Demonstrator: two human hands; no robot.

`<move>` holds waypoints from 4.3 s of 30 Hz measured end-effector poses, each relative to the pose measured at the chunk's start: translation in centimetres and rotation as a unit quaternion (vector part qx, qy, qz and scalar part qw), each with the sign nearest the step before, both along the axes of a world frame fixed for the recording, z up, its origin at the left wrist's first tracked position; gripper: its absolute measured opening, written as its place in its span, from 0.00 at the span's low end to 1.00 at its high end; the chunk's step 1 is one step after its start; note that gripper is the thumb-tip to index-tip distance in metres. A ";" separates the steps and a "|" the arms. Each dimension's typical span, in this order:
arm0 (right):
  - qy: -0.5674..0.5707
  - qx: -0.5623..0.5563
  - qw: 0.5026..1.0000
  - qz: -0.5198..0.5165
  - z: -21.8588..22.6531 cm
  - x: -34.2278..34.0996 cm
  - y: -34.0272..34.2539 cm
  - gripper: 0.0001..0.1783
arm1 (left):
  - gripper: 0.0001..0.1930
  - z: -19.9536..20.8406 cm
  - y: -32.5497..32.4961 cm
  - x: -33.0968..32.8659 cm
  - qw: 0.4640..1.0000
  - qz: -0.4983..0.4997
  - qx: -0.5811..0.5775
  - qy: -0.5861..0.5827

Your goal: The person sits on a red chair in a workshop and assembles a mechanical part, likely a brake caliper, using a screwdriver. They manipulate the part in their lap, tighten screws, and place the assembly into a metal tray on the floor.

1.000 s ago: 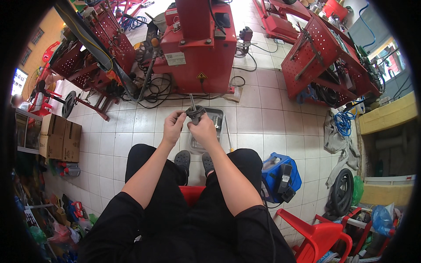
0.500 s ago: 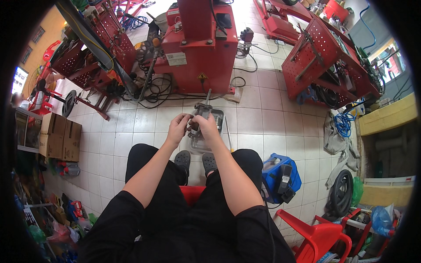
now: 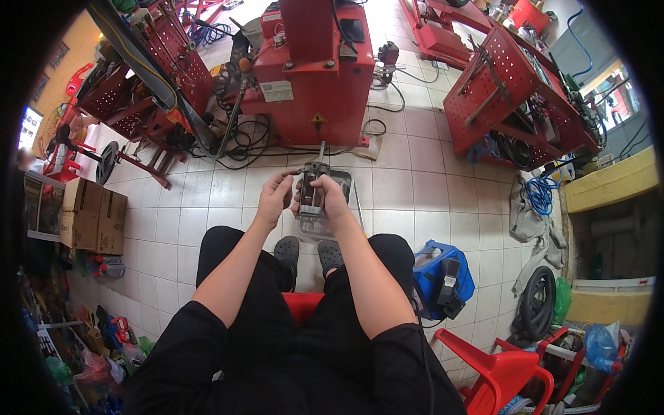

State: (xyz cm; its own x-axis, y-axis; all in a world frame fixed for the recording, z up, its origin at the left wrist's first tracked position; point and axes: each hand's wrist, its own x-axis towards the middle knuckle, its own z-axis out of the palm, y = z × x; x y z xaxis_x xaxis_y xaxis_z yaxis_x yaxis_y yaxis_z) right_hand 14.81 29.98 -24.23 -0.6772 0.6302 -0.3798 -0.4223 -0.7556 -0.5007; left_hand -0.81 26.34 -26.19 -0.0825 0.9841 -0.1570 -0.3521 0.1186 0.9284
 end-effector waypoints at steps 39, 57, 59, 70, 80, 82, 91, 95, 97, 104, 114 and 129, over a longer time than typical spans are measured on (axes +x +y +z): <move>-0.122 0.016 0.991 0.058 0.1 -0.5 -0.1 0.22 | 0.14 -0.1 -0.3 -0.7 0.936 -0.014 0.088 0.341; -0.123 0.037 0.990 0.058 -0.2 -0.5 -0.1 0.21 | 0.13 -2.0 0.2 -1.6 0.982 -0.011 0.034 0.186; -0.123 0.032 0.990 0.056 -0.4 -0.5 0.0 0.21 | 0.13 -1.3 0.2 -1.1 0.987 0.001 0.055 0.153; -0.112 0.028 0.992 0.053 -0.5 -0.4 0.1 0.19 | 0.13 -0.1 0.1 0.2 0.988 0.005 0.088 0.128; -0.127 0.091 0.987 0.045 0.1 -1.0 -0.2 0.17 | 0.13 -3.5 0.6 -2.4 0.981 -0.009 0.022 0.191; -0.136 0.091 0.986 0.043 -0.1 -0.8 -0.1 0.16 | 0.13 -1.9 0.3 -1.6 0.990 -0.001 0.030 0.135; -0.141 0.093 0.986 -0.007 -0.6 -0.9 -0.1 0.13 | 0.16 -1.2 0.2 -1.2 0.958 -0.008 0.082 0.276; -0.181 0.116 0.977 0.006 -1.1 -1.1 -0.3 0.14 | 0.22 -1.7 0.3 -1.2 0.952 0.002 0.084 0.293; -0.205 0.123 0.971 0.010 -1.4 -1.1 -0.2 0.14 | 0.24 -1.8 0.3 -1.4 0.952 -0.006 0.052 0.302; -0.200 0.105 0.974 -0.018 0.8 -1.0 -0.5 0.13 | 0.11 -1.4 0.1 -1.1 0.971 0.014 0.095 0.219; -0.198 0.106 0.974 -0.007 0.0 -0.9 -0.3 0.13 | 0.09 -1.1 0.0 -1.1 0.961 0.016 0.125 0.245; -0.206 0.105 0.973 -0.007 -0.2 -0.9 -0.1 0.15 | 0.13 -0.7 0.0 -1.6 0.950 0.041 0.079 0.299</move>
State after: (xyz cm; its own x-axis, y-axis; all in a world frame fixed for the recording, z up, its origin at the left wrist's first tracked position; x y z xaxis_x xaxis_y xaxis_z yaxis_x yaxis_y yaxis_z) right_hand 13.90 29.87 -24.42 -0.4850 0.7314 -0.4794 -0.1632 -0.6142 -0.7721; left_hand -2.40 26.36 -26.93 -0.1870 0.9780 0.0920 0.2425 -0.0448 0.9691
